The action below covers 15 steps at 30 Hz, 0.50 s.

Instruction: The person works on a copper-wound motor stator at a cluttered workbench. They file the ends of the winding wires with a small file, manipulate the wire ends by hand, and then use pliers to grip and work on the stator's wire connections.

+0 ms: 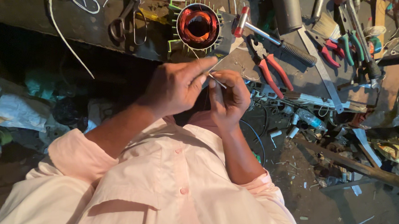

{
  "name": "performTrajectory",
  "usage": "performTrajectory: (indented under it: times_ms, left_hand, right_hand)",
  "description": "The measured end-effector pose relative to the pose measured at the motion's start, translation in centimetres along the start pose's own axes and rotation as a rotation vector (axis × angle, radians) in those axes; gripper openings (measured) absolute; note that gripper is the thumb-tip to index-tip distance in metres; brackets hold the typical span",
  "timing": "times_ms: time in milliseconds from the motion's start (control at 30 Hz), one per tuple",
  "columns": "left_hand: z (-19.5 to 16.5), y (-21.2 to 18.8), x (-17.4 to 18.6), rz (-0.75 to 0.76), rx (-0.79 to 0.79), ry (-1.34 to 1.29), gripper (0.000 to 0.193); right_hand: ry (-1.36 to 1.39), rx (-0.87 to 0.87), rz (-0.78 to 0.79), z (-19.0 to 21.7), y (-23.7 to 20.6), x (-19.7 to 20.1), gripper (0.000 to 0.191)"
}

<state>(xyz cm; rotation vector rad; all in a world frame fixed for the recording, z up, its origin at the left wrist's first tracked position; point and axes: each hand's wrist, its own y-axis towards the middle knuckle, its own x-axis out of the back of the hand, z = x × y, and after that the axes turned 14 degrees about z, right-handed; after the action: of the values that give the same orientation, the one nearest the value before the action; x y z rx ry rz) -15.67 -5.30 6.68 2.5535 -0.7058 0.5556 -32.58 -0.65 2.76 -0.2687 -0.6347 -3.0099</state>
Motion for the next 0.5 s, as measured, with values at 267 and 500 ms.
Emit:
performTrajectory:
  times_ms: [267, 500]
  left_hand:
    - [2.2, 0.9, 2.9, -0.031, 0.001, 0.075, 0.027]
    - [2.9, 1.0, 2.3, -0.021, 0.041, 0.077, 0.016]
  right_hand:
    - [-0.392, 0.128, 0.014, 3.7, 2.7, 0.3, 0.012]
    - [-0.481, 0.134, 0.033, 3.7, 3.5, -0.4, 0.013]
